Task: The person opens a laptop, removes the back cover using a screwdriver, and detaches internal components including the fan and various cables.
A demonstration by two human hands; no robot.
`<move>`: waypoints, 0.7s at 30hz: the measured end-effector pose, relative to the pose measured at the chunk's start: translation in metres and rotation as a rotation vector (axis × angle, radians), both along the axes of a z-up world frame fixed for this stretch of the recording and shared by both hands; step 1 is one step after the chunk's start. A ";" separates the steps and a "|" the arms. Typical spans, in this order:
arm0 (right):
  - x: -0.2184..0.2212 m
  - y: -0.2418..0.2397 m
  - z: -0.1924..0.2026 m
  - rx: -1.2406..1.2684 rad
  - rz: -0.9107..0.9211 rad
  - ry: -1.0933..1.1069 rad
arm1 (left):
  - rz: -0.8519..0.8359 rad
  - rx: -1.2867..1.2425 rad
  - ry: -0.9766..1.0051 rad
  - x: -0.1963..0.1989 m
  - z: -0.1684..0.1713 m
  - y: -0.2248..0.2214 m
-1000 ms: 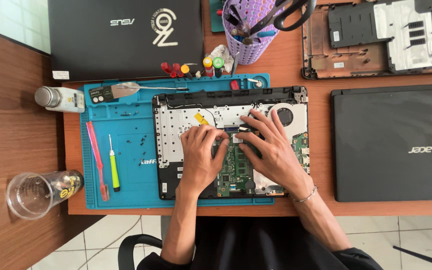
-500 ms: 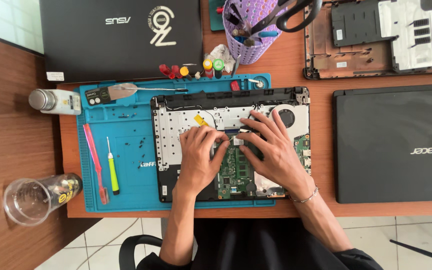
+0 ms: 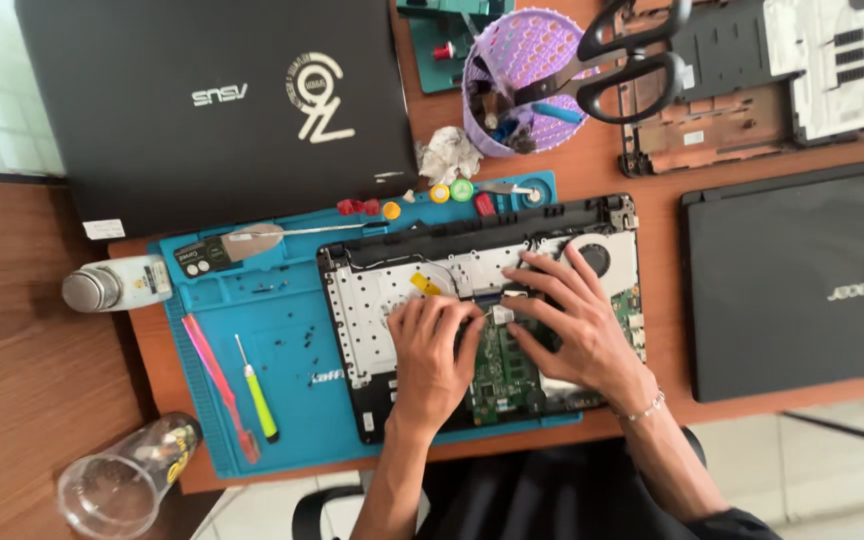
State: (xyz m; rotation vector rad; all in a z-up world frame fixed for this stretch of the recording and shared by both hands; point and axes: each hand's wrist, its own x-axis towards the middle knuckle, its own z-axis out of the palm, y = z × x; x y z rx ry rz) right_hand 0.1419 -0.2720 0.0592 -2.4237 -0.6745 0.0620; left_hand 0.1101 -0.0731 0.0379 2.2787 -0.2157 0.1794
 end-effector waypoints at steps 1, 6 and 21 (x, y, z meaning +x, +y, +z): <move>-0.001 0.000 0.001 -0.011 -0.007 0.010 | 0.001 -0.005 0.025 -0.001 0.001 0.000; 0.001 0.001 0.003 -0.013 -0.027 0.033 | -0.007 -0.031 0.060 -0.001 0.002 0.002; -0.007 0.001 -0.001 -0.018 -0.033 -0.019 | -0.005 -0.011 0.041 -0.011 -0.003 0.006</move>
